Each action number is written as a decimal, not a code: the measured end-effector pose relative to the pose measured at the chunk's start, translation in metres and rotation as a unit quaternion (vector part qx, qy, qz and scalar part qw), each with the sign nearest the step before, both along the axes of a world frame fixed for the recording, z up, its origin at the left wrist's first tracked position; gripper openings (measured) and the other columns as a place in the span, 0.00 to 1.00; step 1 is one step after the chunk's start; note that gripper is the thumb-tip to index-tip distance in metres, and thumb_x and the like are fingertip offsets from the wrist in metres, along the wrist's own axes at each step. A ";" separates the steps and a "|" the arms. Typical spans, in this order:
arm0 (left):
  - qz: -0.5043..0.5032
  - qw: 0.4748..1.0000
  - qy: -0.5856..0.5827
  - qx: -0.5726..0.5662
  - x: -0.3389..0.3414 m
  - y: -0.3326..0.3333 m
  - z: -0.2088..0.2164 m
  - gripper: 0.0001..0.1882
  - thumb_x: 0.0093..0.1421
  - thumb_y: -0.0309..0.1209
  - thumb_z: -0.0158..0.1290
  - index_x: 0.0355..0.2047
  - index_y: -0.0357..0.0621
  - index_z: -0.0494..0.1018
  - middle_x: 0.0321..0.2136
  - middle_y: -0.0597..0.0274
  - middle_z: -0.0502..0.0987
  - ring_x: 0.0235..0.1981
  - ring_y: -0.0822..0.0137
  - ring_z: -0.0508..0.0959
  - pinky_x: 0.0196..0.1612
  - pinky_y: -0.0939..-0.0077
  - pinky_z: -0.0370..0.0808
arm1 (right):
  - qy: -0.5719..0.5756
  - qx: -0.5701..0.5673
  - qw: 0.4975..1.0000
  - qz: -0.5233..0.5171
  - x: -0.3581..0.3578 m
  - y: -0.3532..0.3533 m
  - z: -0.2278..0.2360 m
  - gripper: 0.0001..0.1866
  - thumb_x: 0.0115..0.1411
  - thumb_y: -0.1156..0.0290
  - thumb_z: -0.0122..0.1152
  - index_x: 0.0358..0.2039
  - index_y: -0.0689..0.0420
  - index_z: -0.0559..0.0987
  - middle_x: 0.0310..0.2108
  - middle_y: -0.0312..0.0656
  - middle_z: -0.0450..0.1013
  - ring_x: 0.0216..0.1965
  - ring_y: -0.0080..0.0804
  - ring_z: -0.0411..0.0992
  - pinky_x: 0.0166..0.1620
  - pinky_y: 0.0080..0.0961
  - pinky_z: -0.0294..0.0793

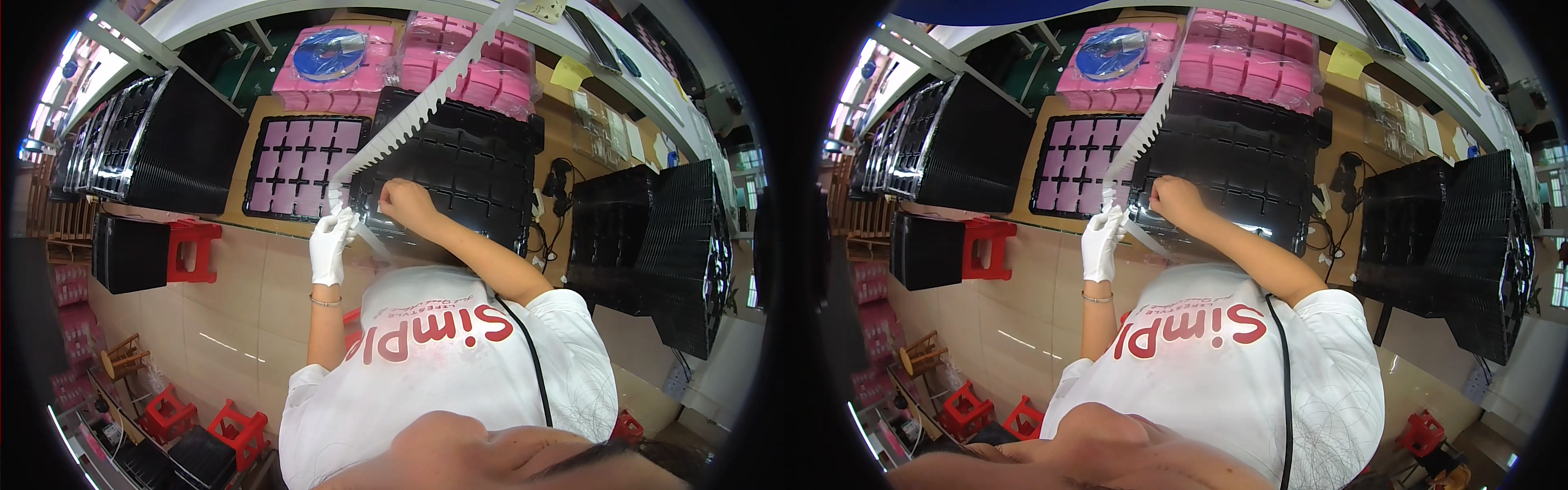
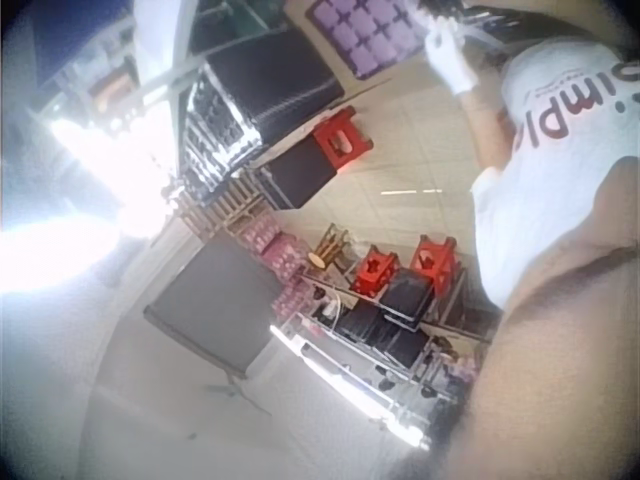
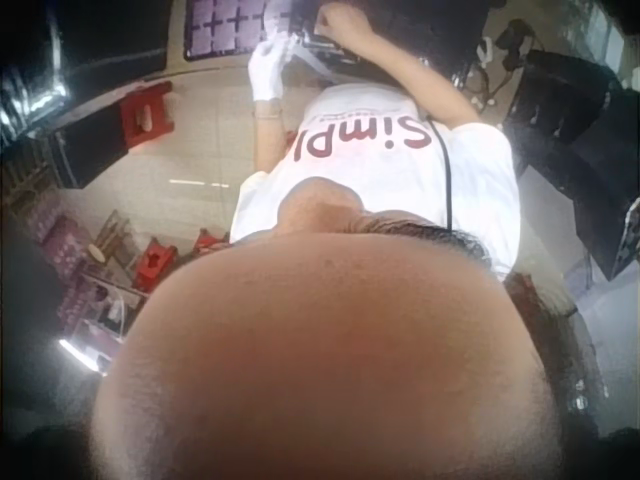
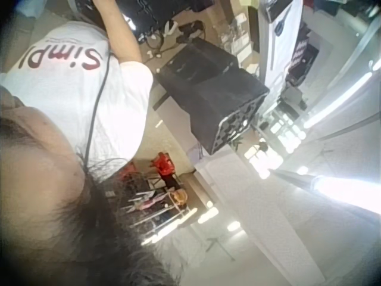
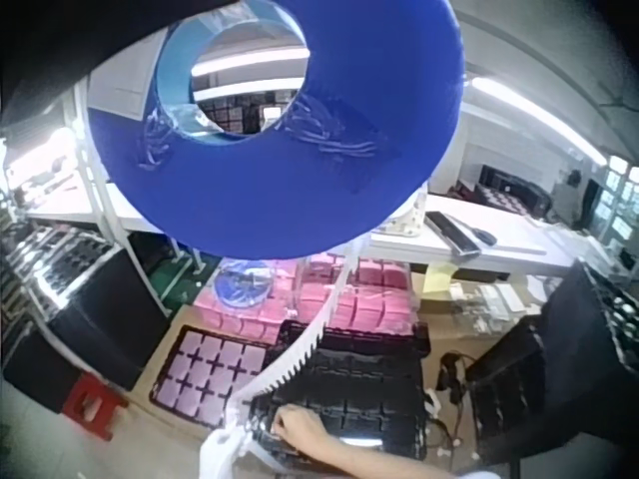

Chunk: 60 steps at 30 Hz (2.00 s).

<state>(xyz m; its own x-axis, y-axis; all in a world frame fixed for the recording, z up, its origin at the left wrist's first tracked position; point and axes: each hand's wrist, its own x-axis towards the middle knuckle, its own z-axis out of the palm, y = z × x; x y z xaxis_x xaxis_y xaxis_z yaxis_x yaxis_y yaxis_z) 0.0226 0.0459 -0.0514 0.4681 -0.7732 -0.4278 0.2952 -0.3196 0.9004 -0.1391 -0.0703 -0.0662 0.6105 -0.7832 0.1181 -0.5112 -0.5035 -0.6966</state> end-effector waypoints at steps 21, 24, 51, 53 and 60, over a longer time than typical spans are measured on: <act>-0.121 0.977 0.165 -0.057 -0.090 -0.044 0.033 0.11 0.61 0.34 0.58 0.38 0.41 0.74 0.26 0.70 0.74 0.23 0.81 0.70 0.28 0.87 0.66 | -0.232 0.082 0.963 -0.112 -0.089 0.039 0.043 0.04 0.53 0.72 0.67 0.30 0.57 0.81 0.27 0.31 0.74 0.28 0.18 0.69 0.32 0.18 0.67; -0.126 0.974 0.169 -0.087 -0.103 -0.055 0.029 0.11 0.60 0.33 0.58 0.40 0.40 0.75 0.25 0.71 0.74 0.22 0.82 0.70 0.27 0.89 0.66 | -0.235 0.054 0.971 -0.009 -0.108 0.040 0.049 0.05 0.52 0.73 0.68 0.30 0.57 0.81 0.27 0.33 0.74 0.29 0.20 0.71 0.33 0.20 0.69; -0.086 0.991 0.073 -0.070 -0.105 -0.059 0.012 0.08 0.61 0.34 0.57 0.34 0.44 0.74 0.23 0.71 0.73 0.20 0.83 0.68 0.23 0.90 0.62 | 0.025 0.003 0.982 -0.185 -0.246 -0.159 -0.008 0.08 0.47 0.66 0.68 0.23 0.56 0.81 0.16 0.37 0.73 0.19 0.29 0.71 0.28 0.26 0.70; -0.099 0.992 0.060 -0.060 -0.102 -0.057 0.011 0.07 0.61 0.33 0.57 0.35 0.44 0.74 0.24 0.71 0.73 0.21 0.83 0.68 0.24 0.90 0.63 | -0.092 0.104 0.973 -0.182 -0.251 -0.134 -0.007 0.06 0.50 0.69 0.65 0.26 0.57 0.80 0.22 0.35 0.74 0.25 0.23 0.71 0.31 0.21 0.69; -0.124 0.978 0.164 -0.028 -0.126 -0.051 0.032 0.06 0.59 0.28 0.59 0.36 0.43 0.73 0.31 0.71 0.74 0.26 0.83 0.69 0.30 0.89 0.67 | -0.515 0.524 0.664 -0.142 -0.197 -0.006 0.016 0.10 0.55 0.79 0.52 0.38 0.67 0.75 0.32 0.49 0.74 0.33 0.29 0.70 0.39 0.20 0.70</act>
